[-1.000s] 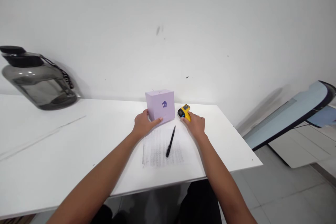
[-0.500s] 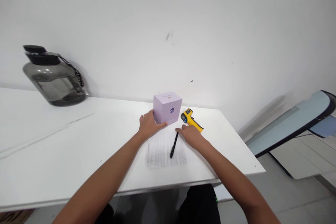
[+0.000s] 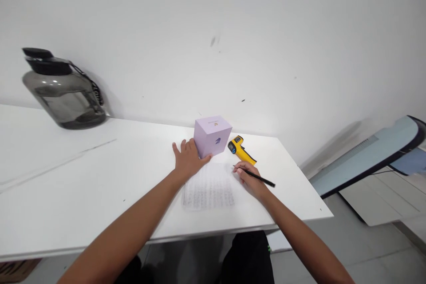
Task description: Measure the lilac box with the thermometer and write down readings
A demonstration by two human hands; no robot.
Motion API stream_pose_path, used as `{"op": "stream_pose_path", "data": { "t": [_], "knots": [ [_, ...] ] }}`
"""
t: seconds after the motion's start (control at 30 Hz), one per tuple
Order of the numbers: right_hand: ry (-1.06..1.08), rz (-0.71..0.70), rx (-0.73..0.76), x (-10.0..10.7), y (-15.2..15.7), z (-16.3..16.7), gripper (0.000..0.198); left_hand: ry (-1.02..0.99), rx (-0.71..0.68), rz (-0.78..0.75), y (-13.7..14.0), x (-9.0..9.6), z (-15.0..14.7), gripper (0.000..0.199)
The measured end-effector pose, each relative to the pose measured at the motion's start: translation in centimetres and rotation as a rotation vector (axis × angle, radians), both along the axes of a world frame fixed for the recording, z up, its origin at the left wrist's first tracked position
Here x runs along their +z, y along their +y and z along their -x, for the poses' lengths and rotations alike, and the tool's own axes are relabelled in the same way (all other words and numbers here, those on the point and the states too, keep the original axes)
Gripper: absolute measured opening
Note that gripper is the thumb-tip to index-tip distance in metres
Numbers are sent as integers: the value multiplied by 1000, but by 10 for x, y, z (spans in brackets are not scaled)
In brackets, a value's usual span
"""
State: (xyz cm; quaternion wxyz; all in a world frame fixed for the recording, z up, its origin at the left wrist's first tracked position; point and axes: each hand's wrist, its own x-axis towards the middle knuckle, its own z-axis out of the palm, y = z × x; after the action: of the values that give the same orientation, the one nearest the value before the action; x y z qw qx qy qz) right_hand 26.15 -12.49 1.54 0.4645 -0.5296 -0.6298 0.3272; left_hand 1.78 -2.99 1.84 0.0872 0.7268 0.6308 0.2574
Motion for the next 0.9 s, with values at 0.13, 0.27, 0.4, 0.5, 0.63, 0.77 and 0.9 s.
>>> {"op": "stream_pose_path", "data": {
  "t": [0.13,0.27,0.4,0.5,0.63,0.77,0.9],
  "knots": [
    [44,64,-5,3,2,7,34,6,-8,-20,2,-6,0,102],
    [-58,119,-42,8,6,10,37,3,-15,-21,4,-8,0,102],
    [-120,118,-46,7,6,10,37,-11,-23,-8,4,-9,0,97],
    [-113,164,-18,7,6,9,37,-9,-19,9,4,-8,0,99],
    [-101,189,1,10,5,10,39,-4,-17,47,5,-7,0,100],
    [-120,188,-27,11,5,12,38,-5,-20,31,5,-7,0,99],
    [-110,190,-15,7,6,11,37,1,-21,36,5,-6,0,99]
  ]
}}
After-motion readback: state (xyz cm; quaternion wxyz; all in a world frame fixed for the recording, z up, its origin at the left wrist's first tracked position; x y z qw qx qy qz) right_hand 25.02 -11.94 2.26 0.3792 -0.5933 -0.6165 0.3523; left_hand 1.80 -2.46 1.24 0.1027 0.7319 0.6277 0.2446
